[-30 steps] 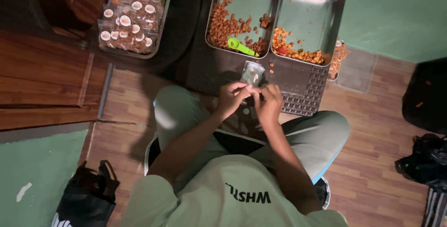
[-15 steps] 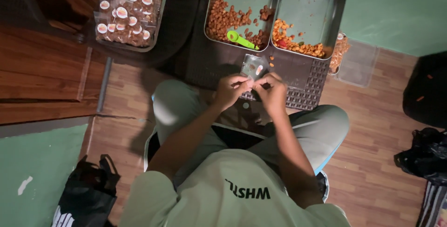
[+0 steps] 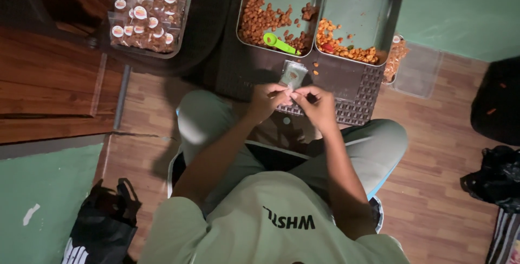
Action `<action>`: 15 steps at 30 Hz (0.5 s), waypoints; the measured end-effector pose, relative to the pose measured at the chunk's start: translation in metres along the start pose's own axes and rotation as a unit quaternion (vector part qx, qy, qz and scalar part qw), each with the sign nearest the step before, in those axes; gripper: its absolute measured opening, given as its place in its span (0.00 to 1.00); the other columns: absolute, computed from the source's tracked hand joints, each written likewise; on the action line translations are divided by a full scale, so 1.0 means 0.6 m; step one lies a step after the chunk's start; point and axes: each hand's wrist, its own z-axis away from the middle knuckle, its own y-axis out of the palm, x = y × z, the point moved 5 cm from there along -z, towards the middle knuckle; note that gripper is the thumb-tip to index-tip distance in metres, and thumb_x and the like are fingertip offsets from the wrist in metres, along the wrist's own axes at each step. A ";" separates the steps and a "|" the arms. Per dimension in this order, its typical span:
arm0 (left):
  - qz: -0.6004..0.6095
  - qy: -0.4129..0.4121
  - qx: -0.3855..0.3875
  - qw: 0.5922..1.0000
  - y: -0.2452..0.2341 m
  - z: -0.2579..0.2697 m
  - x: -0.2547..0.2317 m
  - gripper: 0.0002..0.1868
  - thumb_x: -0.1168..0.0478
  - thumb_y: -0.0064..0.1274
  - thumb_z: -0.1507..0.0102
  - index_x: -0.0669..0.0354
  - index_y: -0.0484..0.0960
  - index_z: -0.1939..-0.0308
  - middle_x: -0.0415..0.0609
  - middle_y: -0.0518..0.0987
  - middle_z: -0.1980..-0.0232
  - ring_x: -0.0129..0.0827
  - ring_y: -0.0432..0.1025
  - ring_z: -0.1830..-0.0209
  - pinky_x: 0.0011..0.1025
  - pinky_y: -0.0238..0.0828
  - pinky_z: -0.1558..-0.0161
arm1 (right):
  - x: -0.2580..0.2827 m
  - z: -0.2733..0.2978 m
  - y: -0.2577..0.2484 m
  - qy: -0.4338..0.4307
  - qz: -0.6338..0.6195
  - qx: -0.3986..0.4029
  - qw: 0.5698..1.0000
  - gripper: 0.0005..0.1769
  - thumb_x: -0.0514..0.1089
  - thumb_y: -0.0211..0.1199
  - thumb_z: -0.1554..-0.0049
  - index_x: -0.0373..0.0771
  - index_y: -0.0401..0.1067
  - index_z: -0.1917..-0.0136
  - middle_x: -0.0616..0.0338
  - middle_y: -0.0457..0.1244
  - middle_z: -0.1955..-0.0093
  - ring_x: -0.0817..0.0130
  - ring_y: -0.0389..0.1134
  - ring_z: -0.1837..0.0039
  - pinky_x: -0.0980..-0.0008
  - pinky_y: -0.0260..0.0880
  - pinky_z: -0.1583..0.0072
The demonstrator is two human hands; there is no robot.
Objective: Scooping small snacks from a tray into plastic bags using a measuring spoon for packaging.
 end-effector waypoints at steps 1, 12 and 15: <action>0.000 0.001 0.001 1.000 0.000 -0.001 -0.001 0.16 0.60 0.67 0.41 0.71 0.86 0.57 0.60 0.83 0.73 0.35 0.80 0.72 0.31 0.78 0.67 | 0.004 0.001 -0.002 0.000 0.000 -0.001 1.000 0.07 0.40 0.76 0.48 0.41 0.82 0.54 0.56 0.69 0.66 0.74 0.66 0.61 0.72 0.64 0.58; -0.146 0.220 -0.068 0.962 -0.017 -0.013 -0.006 0.08 0.72 0.66 0.52 0.60 0.88 0.70 0.50 0.83 0.76 0.36 0.79 0.78 0.25 0.73 0.78 | 0.014 0.005 0.009 -0.206 0.271 -0.039 0.939 0.05 0.42 0.70 0.51 0.45 0.75 0.61 0.54 0.65 0.68 0.49 0.70 0.63 0.56 0.71 0.59; -0.232 0.295 -0.101 0.922 -0.018 -0.013 0.003 0.05 0.68 0.66 0.52 0.58 0.84 0.74 0.48 0.78 0.80 0.38 0.76 0.81 0.26 0.71 0.79 | 0.012 0.006 0.024 -0.245 0.328 -0.072 0.910 0.05 0.45 0.68 0.48 0.45 0.75 0.62 0.56 0.63 0.70 0.53 0.69 0.64 0.58 0.70 0.60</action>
